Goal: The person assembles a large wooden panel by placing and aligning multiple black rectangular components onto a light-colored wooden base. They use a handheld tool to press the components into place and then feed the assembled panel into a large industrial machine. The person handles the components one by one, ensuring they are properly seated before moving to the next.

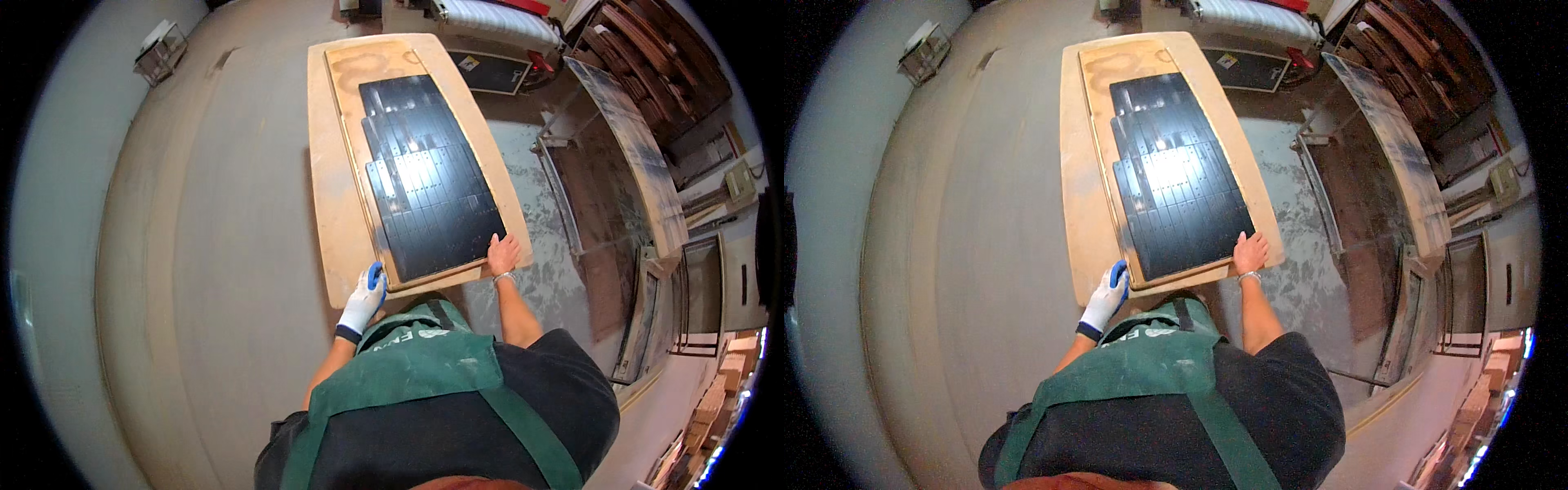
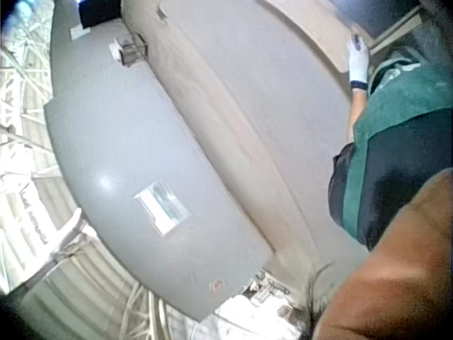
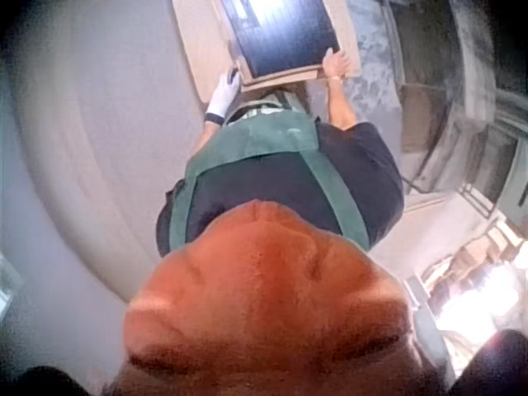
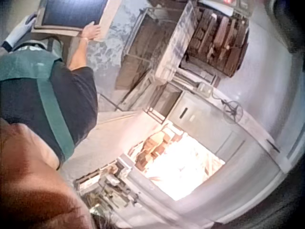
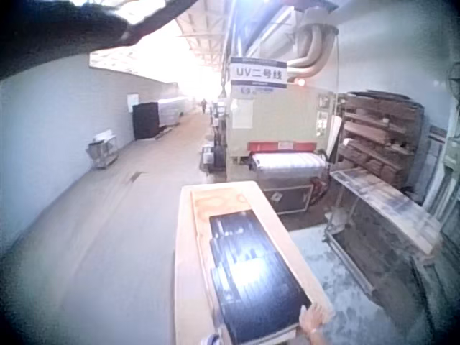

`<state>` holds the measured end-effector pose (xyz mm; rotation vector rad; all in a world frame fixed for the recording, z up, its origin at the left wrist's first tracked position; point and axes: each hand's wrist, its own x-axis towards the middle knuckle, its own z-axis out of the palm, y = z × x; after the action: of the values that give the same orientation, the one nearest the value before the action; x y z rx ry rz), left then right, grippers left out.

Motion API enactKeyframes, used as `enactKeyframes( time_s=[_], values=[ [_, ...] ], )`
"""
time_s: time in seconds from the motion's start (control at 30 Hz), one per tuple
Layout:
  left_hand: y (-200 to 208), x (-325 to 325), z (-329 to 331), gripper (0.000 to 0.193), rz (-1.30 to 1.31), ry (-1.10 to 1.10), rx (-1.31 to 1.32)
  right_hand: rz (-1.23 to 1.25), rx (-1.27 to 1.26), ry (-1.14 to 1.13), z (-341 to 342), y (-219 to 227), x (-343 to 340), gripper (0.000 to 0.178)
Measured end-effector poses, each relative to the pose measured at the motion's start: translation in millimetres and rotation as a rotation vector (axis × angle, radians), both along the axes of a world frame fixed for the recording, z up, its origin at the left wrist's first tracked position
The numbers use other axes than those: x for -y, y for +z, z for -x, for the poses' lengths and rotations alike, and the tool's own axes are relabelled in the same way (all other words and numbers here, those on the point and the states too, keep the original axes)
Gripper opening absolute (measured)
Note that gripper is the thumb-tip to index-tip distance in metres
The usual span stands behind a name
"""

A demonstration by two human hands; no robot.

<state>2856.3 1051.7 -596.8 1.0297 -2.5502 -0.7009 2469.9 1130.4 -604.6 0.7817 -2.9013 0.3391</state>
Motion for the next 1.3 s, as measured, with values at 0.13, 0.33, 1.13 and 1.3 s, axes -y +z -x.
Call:
enactKeyframes(
  time_s=[0.13, 0.33, 1.13, 1.3],
  values=[
    [-14.5, -0.7, -4.9, 0.043, 0.081, -0.049, -0.086, -0.038, 0.042, 0.006, -3.4, 10.9, 3.3, 0.052],
    [7.9, 0.7, 4.9, 0.032, -0.018, -0.003, -0.155, -0.02, 0.033, 0.005, 1.4, 9.5, 0.6, 0.053],
    [-13.8, -0.6, 4.1, 0.035, -0.072, 0.004, -0.082, -0.008, 0.031, 0.038, 0.9, 9.1, -2.8, 0.047],
    [-7.8, 0.5, 1.4, 0.03, 0.129, -0.065, -0.018, 0.028, 0.008, 0.091, 5.3, 8.1, -2.9, 0.046]
  ],
)
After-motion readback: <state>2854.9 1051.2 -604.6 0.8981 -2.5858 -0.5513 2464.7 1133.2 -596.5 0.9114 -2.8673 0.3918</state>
